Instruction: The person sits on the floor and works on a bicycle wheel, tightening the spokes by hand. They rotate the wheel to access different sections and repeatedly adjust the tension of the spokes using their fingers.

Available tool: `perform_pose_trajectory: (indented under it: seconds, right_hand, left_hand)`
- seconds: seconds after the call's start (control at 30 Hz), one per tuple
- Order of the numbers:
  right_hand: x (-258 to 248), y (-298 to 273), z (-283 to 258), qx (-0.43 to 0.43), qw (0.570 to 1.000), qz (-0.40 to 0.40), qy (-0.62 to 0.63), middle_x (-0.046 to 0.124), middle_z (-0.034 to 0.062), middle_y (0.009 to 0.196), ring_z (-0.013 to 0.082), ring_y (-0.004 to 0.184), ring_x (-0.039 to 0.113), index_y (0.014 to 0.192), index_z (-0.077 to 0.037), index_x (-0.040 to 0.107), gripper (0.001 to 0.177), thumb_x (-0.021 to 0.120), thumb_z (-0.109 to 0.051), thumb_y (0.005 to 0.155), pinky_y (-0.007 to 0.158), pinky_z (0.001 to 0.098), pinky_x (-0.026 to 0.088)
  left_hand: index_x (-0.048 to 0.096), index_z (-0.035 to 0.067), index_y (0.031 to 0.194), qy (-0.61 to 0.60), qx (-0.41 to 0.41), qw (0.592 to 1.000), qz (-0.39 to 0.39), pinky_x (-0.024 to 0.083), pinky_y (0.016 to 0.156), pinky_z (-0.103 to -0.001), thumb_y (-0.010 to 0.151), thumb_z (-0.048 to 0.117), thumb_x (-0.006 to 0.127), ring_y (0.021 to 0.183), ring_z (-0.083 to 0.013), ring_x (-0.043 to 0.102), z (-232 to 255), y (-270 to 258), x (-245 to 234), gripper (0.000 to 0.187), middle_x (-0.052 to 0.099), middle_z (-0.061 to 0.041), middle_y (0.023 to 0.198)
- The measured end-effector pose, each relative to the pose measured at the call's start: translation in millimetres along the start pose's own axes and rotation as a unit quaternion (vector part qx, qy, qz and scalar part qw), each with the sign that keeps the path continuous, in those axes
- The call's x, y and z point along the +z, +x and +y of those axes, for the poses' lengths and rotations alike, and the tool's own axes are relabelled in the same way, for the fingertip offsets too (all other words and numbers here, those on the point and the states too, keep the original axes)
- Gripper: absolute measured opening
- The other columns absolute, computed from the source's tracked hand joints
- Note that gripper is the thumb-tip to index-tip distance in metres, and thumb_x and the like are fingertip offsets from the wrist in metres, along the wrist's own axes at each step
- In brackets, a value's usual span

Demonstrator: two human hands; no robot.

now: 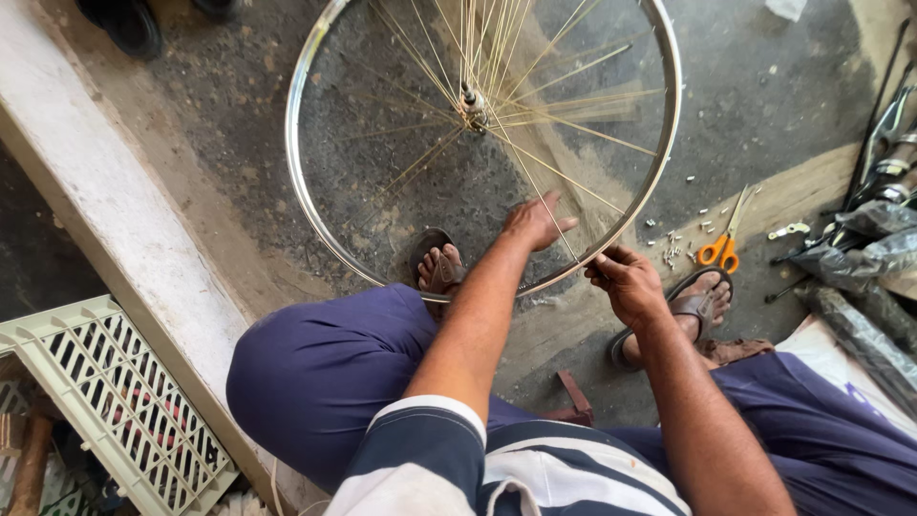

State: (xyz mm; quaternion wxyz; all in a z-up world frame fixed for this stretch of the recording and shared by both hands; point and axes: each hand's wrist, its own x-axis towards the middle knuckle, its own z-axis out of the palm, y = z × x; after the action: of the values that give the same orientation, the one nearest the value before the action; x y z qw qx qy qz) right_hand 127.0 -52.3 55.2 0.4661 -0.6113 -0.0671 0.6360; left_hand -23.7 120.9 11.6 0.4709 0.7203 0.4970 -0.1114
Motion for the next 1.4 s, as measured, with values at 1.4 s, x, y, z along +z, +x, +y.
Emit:
perform_pose_trajectory:
  seconds: [1.4]
  right_hand:
    - [-97.0, 29.7, 39.8, -0.002, 0.985, 0.157, -0.078, 0.072, 0.0037, 0.092, 0.0131, 0.077, 0.066, 0.114, -0.002, 0.071, 0.019, 0.066, -0.011, 0.098, 0.069, 0.0257, 0.055]
  left_hand:
    - [0.064, 0.011, 0.116, -0.847, -0.066, 0.428, 0.308, 0.056, 0.077, -0.035, 0.099, 0.022, 0.059, 0.095, -0.0213, 0.067, -62.7, 108.2, -40.6, 0.02, 0.069, -0.006, 0.109]
